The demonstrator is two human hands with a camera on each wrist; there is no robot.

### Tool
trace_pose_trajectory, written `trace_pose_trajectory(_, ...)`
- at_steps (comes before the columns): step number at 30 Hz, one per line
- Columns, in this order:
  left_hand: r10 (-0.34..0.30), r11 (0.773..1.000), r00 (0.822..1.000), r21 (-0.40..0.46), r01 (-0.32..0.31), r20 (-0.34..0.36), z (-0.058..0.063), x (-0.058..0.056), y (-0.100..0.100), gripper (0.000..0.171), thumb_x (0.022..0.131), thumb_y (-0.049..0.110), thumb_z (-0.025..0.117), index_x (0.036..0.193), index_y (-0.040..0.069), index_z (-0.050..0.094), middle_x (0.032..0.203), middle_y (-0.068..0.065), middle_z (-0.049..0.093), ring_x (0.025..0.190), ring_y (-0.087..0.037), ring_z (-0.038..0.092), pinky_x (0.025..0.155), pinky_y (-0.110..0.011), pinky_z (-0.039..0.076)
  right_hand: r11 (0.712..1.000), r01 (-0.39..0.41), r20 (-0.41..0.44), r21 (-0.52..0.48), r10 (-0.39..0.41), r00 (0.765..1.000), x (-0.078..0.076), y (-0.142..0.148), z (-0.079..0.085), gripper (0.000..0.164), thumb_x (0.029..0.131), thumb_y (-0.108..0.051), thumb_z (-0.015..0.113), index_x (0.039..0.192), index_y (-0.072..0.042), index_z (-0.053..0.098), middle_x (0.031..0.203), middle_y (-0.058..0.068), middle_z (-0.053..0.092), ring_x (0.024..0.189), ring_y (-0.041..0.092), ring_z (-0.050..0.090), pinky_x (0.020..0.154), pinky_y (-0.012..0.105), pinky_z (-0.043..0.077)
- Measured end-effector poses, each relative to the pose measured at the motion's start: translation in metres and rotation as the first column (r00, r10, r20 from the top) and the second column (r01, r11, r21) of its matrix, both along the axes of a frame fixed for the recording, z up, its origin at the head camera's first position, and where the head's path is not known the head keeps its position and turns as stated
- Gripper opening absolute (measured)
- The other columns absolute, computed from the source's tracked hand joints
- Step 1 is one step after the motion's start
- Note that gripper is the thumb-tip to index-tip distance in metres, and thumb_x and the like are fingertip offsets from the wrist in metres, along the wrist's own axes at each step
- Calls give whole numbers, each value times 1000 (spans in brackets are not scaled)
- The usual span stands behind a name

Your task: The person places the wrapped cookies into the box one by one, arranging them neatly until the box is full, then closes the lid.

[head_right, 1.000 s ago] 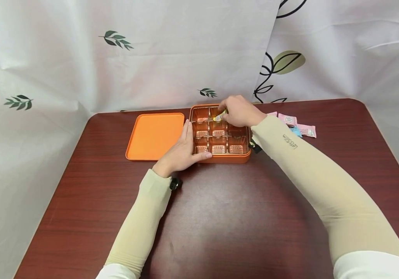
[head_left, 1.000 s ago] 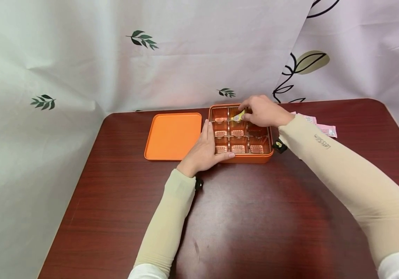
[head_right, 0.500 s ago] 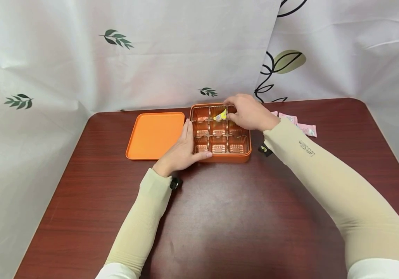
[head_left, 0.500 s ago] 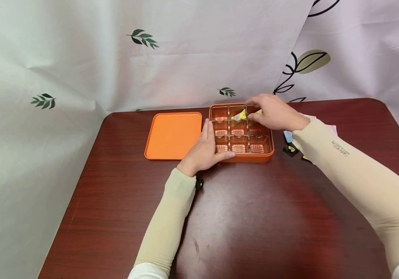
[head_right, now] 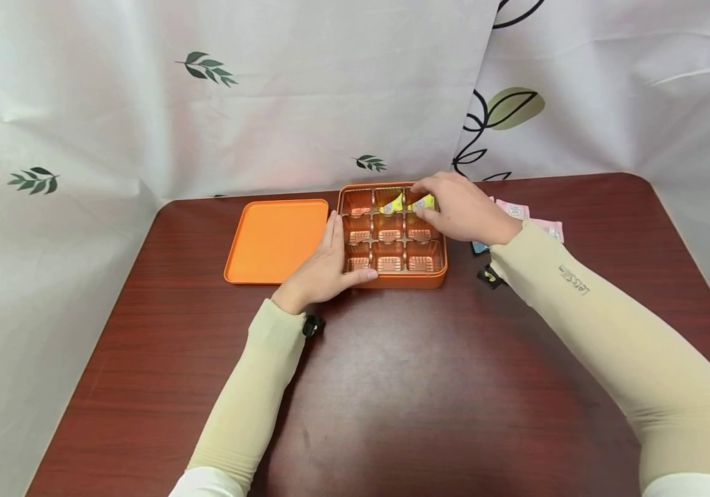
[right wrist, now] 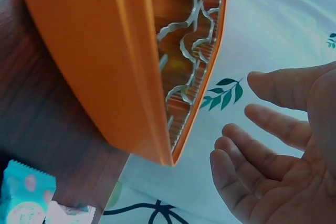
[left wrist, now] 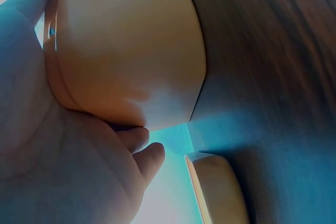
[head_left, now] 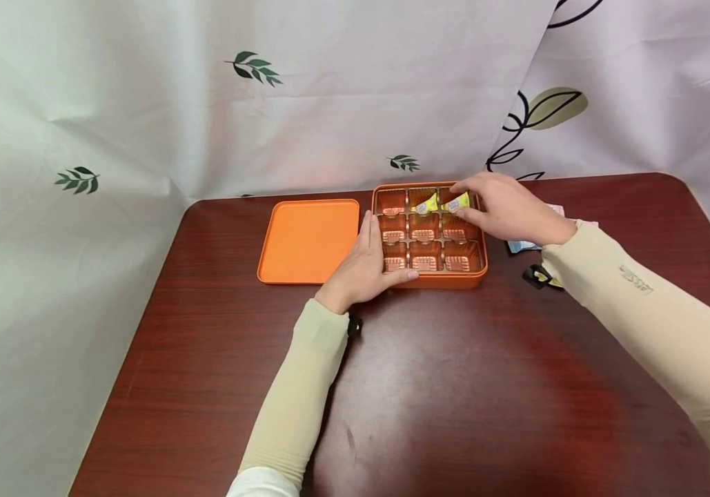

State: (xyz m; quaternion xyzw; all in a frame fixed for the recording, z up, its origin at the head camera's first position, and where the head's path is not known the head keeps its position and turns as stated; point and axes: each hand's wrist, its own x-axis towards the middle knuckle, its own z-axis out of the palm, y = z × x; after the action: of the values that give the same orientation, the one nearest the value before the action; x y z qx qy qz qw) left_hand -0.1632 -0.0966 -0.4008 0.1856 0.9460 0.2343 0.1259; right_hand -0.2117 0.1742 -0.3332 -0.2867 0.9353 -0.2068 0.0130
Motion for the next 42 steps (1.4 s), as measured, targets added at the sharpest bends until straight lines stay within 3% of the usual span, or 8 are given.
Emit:
trace_pose_trajectory(9, -5, 1000, 1000, -11, 5, -8, 0, 0, 0, 123, 89, 70, 59, 156, -2, -15, 164, -20, -22, 151, -21, -16, 122, -34, 8, 1000, 14, -20, -25, -14, 1000, 13, 16, -6, 39, 94, -10, 68, 129, 6, 62, 131, 27, 60, 124, 43, 51, 103, 57, 38)
trace_pose_trajectory(21, 1, 1000, 1000, 2, -1, 9, 1, 0, 0, 123, 89, 72, 57, 156, 0, -17, 164, -17, -24, 151, -20, -16, 122, -35, 9, 999, 40, 1, -22, -40, 999, 33, 42, -20, 37, 93, -8, 69, 128, 4, 63, 124, 23, 63, 109, 39, 56, 97, 57, 39)
trace_pose_trajectory(25, 2, 1000, 1000, 1, -2, 9, 1, 1, -1, 123, 89, 72, 58, 156, 0, -17, 164, -17, -24, 151, -21, -16, 122, -35, 9, 999, 30, -12, -37, -31, 999, 38, 50, -26, 35, 91, -5, 69, 124, 6, 65, 122, 24, 65, 119, 41, 53, 100, 57, 38)
trace_pose_trajectory(34, 5, 1000, 1000, 10, -5, 6, -1, 1, -1, 123, 89, 71, 59, 156, 0, -16, 164, -17, -23, 151, -20, -16, 122, -36, 9, 999, 48, 21, 3, -48, 999, 47, 68, -38, 27, 93, 0, 63, 118, 9, 68, 118, 24, 67, 117, 44, 55, 100, 57, 40)
trace_pose_trajectory(42, 4, 1000, 1000, 5, -4, 12, -1, 1, -1, 124, 88, 74, 57, 156, 0, -16, 164, -17, -24, 150, -18, -18, 122, -35, 8, 997, 33, -2, 72, -33, 999, 50, 87, -48, 41, 78, 13, 55, 116, 11, 67, 115, 27, 66, 108, 41, 59, 92, 54, 46)
